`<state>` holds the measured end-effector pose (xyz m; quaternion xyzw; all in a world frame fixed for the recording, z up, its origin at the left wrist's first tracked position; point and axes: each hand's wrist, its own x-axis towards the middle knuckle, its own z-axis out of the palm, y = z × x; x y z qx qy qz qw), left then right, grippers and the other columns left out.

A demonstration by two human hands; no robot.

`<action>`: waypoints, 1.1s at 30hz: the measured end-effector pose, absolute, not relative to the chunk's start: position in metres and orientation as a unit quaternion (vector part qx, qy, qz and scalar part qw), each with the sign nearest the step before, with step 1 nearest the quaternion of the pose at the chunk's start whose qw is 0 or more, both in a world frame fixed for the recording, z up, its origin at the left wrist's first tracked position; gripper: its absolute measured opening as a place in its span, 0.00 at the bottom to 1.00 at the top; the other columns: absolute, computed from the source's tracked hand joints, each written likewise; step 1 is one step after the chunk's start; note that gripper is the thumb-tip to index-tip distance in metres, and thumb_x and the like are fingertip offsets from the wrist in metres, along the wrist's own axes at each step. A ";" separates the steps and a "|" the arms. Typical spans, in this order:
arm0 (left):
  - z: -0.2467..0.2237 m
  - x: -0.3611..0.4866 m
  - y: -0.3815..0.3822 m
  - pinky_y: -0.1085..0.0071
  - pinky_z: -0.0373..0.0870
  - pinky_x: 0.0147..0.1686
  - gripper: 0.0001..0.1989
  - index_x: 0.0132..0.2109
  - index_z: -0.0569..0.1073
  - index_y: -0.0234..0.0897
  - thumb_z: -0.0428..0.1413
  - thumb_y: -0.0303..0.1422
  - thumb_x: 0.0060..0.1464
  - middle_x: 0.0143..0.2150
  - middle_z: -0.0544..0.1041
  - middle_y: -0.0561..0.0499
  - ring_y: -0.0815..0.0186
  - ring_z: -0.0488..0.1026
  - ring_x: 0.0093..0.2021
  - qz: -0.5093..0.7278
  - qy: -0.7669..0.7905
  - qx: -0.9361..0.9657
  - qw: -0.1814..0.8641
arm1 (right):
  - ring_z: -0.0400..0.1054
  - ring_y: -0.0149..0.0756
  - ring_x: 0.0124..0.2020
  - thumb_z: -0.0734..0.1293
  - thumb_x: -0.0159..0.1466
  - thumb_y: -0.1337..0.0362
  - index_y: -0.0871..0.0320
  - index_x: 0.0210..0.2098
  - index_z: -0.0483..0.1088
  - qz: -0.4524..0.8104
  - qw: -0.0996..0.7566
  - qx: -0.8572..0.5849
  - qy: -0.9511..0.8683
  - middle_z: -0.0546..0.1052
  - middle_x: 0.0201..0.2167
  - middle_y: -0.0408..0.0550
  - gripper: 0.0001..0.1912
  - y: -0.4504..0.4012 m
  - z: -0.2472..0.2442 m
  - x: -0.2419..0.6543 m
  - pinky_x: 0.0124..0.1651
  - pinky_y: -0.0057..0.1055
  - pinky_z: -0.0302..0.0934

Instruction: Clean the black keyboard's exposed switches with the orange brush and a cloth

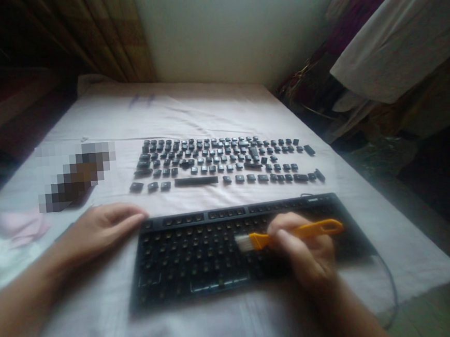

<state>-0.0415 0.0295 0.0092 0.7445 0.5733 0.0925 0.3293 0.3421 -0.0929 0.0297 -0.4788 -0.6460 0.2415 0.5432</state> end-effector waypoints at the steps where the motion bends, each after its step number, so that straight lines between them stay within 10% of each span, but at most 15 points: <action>1: 0.010 -0.041 0.029 0.67 0.74 0.51 0.26 0.43 0.83 0.45 0.55 0.60 0.53 0.45 0.85 0.50 0.55 0.80 0.45 0.094 0.573 0.746 0.327 | 0.68 0.32 0.21 0.61 0.66 0.69 0.56 0.30 0.71 0.233 0.541 -0.486 -0.646 0.73 0.23 0.43 0.10 -0.093 0.030 0.343 0.23 0.27 0.61; 16: 0.011 -0.042 0.032 0.65 0.73 0.52 0.28 0.43 0.83 0.45 0.55 0.61 0.52 0.45 0.85 0.48 0.53 0.80 0.47 0.094 0.563 0.749 0.337 | 0.76 0.33 0.27 0.68 0.69 0.66 0.53 0.42 0.78 0.235 0.611 -0.518 -0.550 0.81 0.31 0.44 0.05 -0.096 0.033 0.346 0.30 0.29 0.75; 33: 0.007 -0.042 0.028 0.62 0.73 0.55 0.33 0.40 0.84 0.47 0.56 0.67 0.42 0.46 0.85 0.49 0.52 0.80 0.48 0.100 0.617 0.715 0.313 | 0.78 0.37 0.34 0.66 0.65 0.75 0.53 0.43 0.75 0.202 0.506 -0.464 -0.698 0.81 0.34 0.45 0.13 -0.109 0.023 0.381 0.38 0.31 0.74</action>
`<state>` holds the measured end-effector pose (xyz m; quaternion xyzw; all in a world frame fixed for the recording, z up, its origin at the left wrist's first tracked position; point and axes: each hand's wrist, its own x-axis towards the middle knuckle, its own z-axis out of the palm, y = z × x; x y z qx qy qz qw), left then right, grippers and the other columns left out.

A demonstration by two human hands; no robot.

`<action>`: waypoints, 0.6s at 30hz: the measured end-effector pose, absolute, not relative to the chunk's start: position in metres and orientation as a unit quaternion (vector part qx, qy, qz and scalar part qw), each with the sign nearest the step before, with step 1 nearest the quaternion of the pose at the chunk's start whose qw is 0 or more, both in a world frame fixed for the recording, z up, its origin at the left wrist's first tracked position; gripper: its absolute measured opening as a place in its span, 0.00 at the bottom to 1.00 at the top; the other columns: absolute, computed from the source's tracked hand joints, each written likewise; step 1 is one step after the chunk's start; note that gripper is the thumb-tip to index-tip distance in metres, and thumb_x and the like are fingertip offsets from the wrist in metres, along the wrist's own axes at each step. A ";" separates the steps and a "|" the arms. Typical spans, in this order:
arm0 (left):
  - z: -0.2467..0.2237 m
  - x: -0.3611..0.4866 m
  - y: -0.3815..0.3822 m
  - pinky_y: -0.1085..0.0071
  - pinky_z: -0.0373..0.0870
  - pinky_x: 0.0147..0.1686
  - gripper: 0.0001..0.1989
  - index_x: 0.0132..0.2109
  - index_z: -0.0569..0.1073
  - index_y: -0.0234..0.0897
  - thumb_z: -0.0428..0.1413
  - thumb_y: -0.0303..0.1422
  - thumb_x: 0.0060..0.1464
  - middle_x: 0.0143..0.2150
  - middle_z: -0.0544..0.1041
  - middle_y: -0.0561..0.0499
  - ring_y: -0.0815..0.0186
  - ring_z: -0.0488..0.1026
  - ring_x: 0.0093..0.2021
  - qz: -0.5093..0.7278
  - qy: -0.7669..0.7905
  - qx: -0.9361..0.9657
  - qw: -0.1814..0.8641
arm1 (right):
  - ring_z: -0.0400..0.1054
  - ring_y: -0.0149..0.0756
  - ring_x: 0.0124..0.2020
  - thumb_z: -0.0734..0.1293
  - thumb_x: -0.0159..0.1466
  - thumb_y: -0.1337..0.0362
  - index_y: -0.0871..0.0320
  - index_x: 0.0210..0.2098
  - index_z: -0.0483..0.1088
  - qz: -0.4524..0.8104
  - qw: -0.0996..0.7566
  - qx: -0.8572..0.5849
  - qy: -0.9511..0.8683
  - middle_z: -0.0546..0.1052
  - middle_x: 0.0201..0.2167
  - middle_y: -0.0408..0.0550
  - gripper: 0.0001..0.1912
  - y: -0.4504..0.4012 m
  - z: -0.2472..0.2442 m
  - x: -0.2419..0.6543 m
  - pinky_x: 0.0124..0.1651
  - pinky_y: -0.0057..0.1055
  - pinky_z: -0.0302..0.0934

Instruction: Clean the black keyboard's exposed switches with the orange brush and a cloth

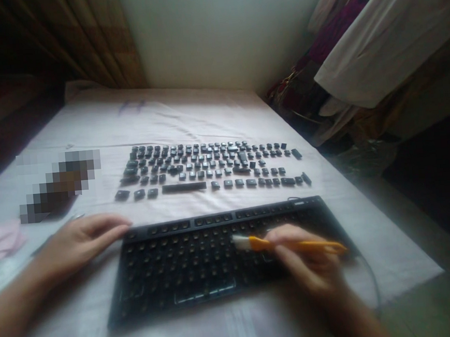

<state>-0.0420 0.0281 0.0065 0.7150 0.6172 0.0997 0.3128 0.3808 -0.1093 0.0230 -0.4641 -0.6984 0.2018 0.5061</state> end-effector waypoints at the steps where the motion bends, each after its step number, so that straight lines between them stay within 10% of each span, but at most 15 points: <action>1: 0.008 -0.041 0.028 0.63 0.73 0.54 0.33 0.40 0.84 0.47 0.56 0.68 0.41 0.45 0.85 0.49 0.52 0.80 0.48 0.103 0.619 0.716 0.308 | 0.78 0.37 0.35 0.66 0.64 0.76 0.53 0.44 0.75 0.206 0.503 -0.462 -0.701 0.81 0.34 0.45 0.13 -0.109 0.024 0.380 0.39 0.31 0.74; 18: 0.013 -0.039 0.027 0.62 0.75 0.54 0.36 0.38 0.84 0.45 0.56 0.69 0.37 0.44 0.85 0.47 0.52 0.81 0.46 0.103 0.636 0.704 0.298 | 0.80 0.37 0.35 0.66 0.63 0.78 0.53 0.43 0.76 0.179 0.503 -0.460 -0.709 0.83 0.35 0.46 0.15 -0.110 0.031 0.378 0.40 0.31 0.76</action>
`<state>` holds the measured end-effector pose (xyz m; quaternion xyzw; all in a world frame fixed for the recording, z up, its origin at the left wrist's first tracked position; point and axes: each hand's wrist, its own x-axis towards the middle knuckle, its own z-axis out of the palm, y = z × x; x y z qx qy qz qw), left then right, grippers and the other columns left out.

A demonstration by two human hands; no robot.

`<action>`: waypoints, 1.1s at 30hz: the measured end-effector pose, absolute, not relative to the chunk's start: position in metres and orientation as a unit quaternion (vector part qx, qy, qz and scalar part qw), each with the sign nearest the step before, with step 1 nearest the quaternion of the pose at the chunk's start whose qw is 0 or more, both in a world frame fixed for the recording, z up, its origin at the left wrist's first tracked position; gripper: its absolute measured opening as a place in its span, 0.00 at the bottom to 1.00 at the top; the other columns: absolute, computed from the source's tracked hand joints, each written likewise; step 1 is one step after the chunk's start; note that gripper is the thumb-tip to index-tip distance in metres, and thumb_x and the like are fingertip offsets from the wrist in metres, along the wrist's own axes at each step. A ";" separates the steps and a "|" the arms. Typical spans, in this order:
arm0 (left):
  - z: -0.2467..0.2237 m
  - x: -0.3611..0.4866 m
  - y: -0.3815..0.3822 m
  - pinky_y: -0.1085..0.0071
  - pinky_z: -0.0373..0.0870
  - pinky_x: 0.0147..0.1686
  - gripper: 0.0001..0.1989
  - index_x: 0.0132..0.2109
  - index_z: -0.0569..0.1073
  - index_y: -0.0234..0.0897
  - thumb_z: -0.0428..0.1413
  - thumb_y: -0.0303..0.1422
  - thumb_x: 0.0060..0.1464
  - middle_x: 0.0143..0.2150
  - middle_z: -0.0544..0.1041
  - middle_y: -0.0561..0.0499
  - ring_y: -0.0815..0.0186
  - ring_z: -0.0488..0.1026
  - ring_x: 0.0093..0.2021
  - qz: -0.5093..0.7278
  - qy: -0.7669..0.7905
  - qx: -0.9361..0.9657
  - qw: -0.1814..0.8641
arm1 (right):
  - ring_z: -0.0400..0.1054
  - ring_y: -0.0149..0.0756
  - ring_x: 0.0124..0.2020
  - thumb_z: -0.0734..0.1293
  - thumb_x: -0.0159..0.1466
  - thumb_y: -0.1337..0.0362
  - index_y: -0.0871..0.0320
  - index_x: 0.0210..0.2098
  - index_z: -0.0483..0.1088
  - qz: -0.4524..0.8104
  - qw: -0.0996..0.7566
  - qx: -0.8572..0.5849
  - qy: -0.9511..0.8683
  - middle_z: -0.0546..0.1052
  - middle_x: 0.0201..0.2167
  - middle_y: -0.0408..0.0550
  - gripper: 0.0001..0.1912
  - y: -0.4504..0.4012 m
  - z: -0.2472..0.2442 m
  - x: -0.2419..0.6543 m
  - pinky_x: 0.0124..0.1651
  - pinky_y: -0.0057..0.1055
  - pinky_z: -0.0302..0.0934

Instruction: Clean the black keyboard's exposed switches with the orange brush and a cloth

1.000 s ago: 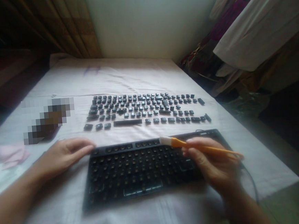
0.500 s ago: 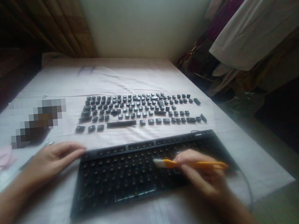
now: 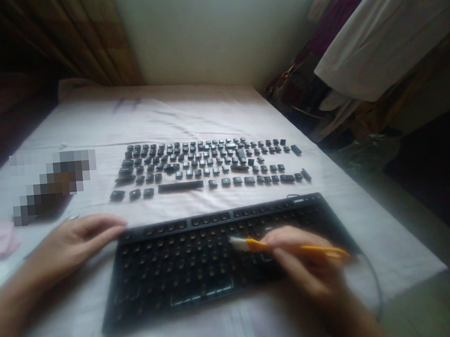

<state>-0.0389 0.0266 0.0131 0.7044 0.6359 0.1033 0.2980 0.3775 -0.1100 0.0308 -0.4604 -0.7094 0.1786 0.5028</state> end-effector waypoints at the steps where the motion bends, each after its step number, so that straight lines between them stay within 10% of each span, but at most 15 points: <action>1: 0.015 -0.038 0.027 0.61 0.75 0.54 0.36 0.37 0.84 0.46 0.56 0.70 0.36 0.44 0.85 0.47 0.51 0.81 0.47 0.102 0.640 0.702 0.296 | 0.80 0.36 0.34 0.66 0.63 0.77 0.53 0.43 0.76 0.179 0.502 -0.464 -0.707 0.83 0.34 0.46 0.15 -0.111 0.031 0.377 0.39 0.30 0.76; 33: 0.020 -0.034 0.027 0.59 0.76 0.53 0.36 0.37 0.85 0.45 0.57 0.69 0.37 0.44 0.85 0.45 0.49 0.81 0.47 0.096 0.631 0.708 0.303 | 0.81 0.39 0.31 0.67 0.62 0.78 0.53 0.44 0.76 0.165 0.461 -0.452 -0.746 0.85 0.34 0.46 0.16 -0.105 0.035 0.374 0.35 0.32 0.76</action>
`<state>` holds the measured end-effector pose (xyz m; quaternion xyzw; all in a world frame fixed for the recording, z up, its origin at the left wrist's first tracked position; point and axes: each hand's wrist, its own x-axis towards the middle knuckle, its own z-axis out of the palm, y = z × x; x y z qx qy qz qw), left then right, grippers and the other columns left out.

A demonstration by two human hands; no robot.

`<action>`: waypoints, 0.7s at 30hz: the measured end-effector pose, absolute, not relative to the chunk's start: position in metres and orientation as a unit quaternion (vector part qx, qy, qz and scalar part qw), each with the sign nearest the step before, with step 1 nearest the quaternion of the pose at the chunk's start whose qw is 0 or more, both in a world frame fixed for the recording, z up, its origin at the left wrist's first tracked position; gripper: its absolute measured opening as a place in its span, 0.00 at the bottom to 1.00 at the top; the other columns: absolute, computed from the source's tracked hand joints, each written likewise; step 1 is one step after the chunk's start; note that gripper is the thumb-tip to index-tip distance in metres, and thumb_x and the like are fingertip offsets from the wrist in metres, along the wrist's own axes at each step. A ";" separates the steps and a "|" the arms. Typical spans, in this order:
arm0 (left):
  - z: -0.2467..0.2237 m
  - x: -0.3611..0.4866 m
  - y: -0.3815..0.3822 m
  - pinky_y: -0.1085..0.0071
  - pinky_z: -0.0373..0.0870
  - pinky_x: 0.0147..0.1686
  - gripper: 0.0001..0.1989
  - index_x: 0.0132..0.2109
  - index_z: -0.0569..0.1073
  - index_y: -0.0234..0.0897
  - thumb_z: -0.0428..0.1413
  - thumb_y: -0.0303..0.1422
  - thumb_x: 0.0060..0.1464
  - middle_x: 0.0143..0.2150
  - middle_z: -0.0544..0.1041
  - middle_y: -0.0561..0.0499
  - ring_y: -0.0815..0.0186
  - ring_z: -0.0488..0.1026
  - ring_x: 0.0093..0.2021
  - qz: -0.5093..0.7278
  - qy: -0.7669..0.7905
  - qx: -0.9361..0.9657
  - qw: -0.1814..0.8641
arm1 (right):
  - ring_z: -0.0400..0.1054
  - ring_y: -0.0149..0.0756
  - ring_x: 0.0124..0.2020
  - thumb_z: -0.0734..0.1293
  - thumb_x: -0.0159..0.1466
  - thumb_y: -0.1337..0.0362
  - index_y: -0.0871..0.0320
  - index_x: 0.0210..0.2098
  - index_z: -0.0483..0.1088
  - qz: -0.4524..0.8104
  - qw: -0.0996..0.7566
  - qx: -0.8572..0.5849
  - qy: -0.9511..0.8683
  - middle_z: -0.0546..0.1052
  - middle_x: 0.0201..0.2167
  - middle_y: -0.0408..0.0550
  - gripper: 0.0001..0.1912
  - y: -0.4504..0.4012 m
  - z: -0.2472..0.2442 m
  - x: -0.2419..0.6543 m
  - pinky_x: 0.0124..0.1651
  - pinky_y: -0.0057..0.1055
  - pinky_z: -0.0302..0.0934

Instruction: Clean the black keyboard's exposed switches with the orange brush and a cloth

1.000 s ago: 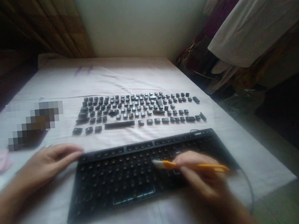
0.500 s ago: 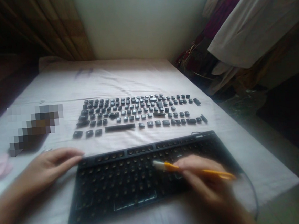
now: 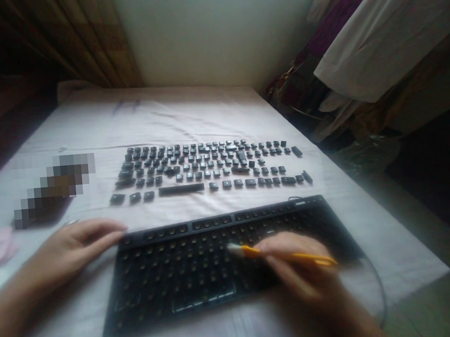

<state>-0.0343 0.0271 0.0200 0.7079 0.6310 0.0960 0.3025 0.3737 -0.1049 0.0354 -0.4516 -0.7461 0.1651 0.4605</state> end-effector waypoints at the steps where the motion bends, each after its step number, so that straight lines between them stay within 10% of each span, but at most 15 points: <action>1: 0.020 -0.034 0.027 0.59 0.76 0.53 0.36 0.37 0.85 0.45 0.57 0.69 0.37 0.44 0.85 0.45 0.49 0.81 0.47 0.097 0.630 0.709 0.303 | 0.81 0.39 0.32 0.67 0.62 0.78 0.52 0.44 0.76 0.167 0.464 -0.450 -0.745 0.85 0.35 0.45 0.16 -0.106 0.034 0.374 0.36 0.32 0.76; 21: 0.025 -0.028 0.027 0.52 0.72 0.58 0.38 0.35 0.85 0.47 0.57 0.71 0.29 0.44 0.85 0.45 0.46 0.80 0.48 0.091 0.657 0.678 0.316 | 0.71 0.33 0.25 0.65 0.69 0.66 0.53 0.39 0.75 0.195 0.530 -0.564 -0.602 0.76 0.26 0.42 0.06 -0.116 0.020 0.382 0.29 0.28 0.67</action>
